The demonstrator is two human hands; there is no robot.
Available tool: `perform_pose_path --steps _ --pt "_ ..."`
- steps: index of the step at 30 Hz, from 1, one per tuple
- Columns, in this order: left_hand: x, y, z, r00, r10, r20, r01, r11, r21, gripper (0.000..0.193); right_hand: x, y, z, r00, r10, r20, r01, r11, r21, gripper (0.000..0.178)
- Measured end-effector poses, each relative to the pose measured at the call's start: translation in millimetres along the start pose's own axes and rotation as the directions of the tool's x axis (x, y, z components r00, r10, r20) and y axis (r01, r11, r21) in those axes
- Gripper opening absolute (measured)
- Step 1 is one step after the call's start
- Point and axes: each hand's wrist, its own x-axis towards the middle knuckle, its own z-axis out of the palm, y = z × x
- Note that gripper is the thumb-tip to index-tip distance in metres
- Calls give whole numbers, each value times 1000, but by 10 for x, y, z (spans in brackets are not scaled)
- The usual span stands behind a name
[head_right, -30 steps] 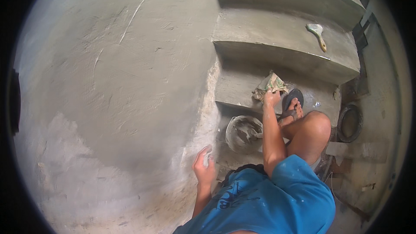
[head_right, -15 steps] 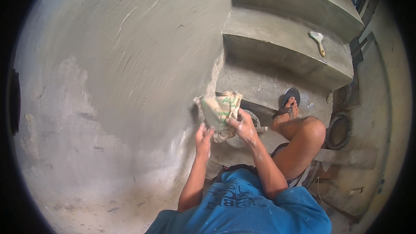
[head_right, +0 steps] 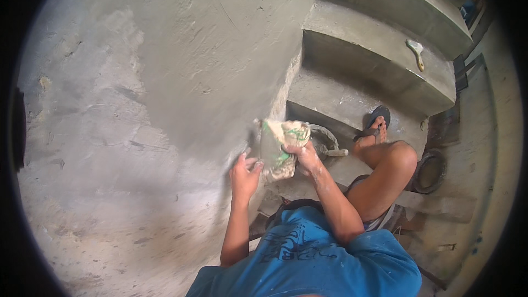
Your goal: The person applies wet plaster to a curved wall using a trowel, then smooths the surface with a cloth. The person repeatedly scoops plaster from a bucket and spreads it along the wall, alternating between troweling and wiping motions.
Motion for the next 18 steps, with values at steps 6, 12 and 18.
perform_pose_path --steps 6,12,18 --pt "-173 432 -649 699 705 -121 -543 633 553 56 -40 579 964 783 -622 14 378 458 -805 54" --pt "-42 855 -1128 739 665 108 -408 313 858 66 21 1090 1535 723 -509 466 613 163 -773 76" --pt "38 1049 -1047 894 404 192 -223 30 974 76 930 789 1203 690 -714 121 676 576 -459 60"
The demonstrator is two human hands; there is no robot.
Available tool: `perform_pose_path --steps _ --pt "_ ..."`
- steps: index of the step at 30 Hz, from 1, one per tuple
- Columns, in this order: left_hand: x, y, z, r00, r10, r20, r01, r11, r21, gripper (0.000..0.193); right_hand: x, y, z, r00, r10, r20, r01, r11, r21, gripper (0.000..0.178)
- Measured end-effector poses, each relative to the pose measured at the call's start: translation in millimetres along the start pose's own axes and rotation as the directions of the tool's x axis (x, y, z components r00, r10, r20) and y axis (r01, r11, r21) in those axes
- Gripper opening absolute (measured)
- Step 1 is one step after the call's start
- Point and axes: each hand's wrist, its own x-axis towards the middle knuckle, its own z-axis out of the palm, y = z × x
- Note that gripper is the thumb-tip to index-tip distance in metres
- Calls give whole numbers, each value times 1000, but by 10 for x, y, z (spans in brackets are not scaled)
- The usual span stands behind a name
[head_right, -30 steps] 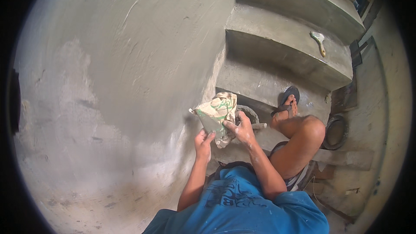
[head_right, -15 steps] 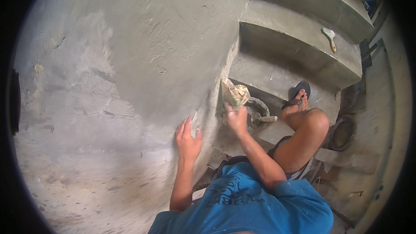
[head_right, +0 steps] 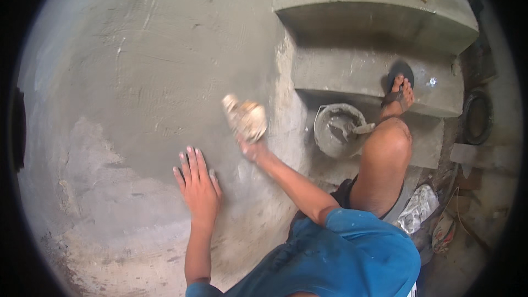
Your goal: The person applies wet plaster to a curved wall using a trowel, then smooths the surface with a cloth. The person repeatedly scoops plaster from a bucket and spreads it along the wall, alternating between troweling and wiping motions.
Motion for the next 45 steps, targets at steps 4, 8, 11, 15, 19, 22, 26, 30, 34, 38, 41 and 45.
perform_pose_path --steps 4,8,11,15,19,22,26,30,34,38,41,45 --pt "164 123 9 999 26 -27 -24 997 74 76 -100 -8 -30 960 237 -148 -243 970 -21 50" --pt "283 165 47 1000 28 -7 -27 997 75 74 -342 -171 116 961 251 -120 -179 888 424 49" --pt "247 142 29 1000 27 -4 -27 996 81 74 -309 -46 115 983 -182 -25 176 974 -144 46" --pt "116 187 74 994 55 99 -58 998 29 70 -350 398 -41 865 501 -37 -499 865 48 57" --pt "201 245 264 985 126 122 -131 991 33 71 -416 415 39 971 171 -166 -182 982 -56 57" --pt "149 212 307 977 132 169 -137 990 17 73 -275 335 101 973 81 -215 -97 993 -67 60" --pt "85 209 261 983 135 129 -144 988 63 75 -74 709 -152 583 801 136 -811 584 38 58" --pt "194 271 254 984 111 141 -112 994 -3 76 -367 559 32 918 234 -320 -309 928 -207 43" --pt "170 268 222 976 78 203 -78 997 -11 76 -242 582 -30 915 204 -347 -215 977 8 40" --pt "86 251 210 983 114 142 -114 994 -8 77 -168 795 -238 630 770 -95 -775 631 -28 43" --pt "126 262 262 971 69 229 -72 997 2 78 -430 775 9 899 258 -352 -333 927 -171 43" --pt "135 261 299 984 82 157 -87 996 24 79 -274 517 47 936 -82 -344 54 995 -89 45"
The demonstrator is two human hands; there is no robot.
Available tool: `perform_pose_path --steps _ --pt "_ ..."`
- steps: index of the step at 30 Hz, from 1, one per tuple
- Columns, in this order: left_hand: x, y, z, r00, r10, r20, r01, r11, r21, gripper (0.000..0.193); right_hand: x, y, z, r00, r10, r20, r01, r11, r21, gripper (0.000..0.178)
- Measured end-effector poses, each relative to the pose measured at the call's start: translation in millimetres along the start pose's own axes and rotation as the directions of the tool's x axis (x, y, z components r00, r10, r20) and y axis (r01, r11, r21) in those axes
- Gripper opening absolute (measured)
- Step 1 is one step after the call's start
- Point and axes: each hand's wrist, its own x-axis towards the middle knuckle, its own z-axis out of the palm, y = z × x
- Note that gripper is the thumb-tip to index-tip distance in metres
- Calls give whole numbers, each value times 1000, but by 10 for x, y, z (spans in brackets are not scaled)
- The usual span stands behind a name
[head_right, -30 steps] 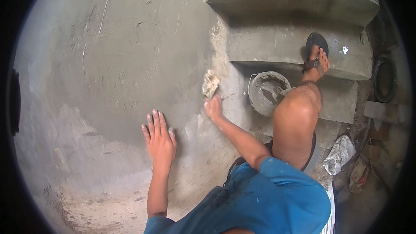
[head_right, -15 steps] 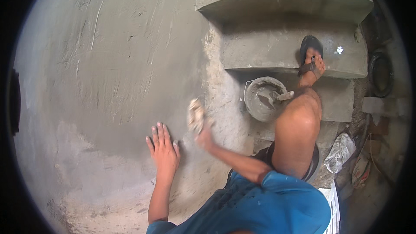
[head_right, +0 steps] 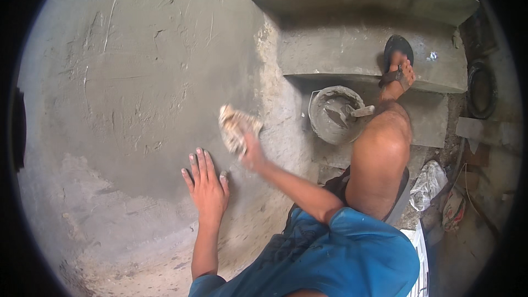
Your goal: The person applies wet plaster to a curved wall using a trowel, then smooths the surface with a cloth. The person repeatedly scoops plaster from a bucket and spreads it along the wall, alternating between troweling and wiping motions.
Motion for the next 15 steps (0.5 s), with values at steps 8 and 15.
perform_pose_path --steps 8,15 --pt "0 42 -53 998 -30 53 32 998 -47 78 -155 34 -67 917 394 -65 -400 904 -154 30" --pt "-92 22 -69 998 -36 44 45 970 -238 78 -22 419 -268 643 766 11 -747 631 -210 26"
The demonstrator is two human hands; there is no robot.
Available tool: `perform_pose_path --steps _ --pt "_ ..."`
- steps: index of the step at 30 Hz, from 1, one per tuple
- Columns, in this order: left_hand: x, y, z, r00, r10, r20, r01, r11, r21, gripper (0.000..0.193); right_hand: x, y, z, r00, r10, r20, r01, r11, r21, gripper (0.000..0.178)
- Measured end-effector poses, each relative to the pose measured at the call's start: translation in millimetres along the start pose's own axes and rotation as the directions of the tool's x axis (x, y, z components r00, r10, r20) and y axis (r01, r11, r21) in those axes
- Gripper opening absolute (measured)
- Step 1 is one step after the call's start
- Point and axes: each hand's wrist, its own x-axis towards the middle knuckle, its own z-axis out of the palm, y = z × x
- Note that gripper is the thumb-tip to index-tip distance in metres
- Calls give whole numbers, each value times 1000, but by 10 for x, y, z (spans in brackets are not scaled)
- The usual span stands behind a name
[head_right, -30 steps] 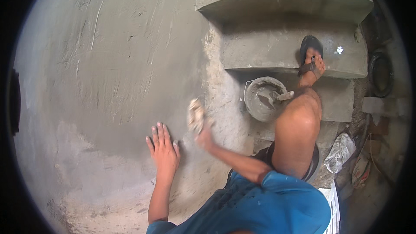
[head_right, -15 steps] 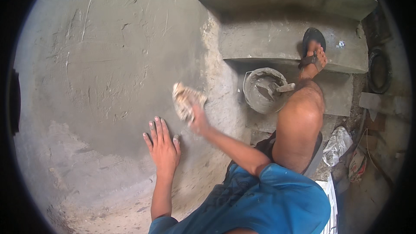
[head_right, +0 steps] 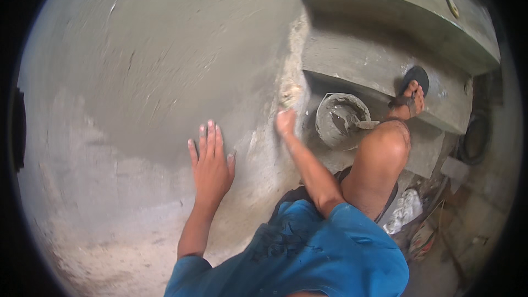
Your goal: The person applies wet plaster to a curved wall using a trowel, then smooths the surface with a cloth. The person repeatedly scoops plaster from a bucket and spreads it along the wall, alternating between troweling and wiping motions.
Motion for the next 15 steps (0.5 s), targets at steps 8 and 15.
perform_pose_path --steps 8,15 --pt "-101 -119 140 999 44 -18 -46 992 -121 80 -404 -9 177 732 -681 18 674 720 -163 50" --pt "-161 -207 271 992 89 -88 -103 979 -175 86 74 -206 -9 980 156 125 -168 981 94 44"
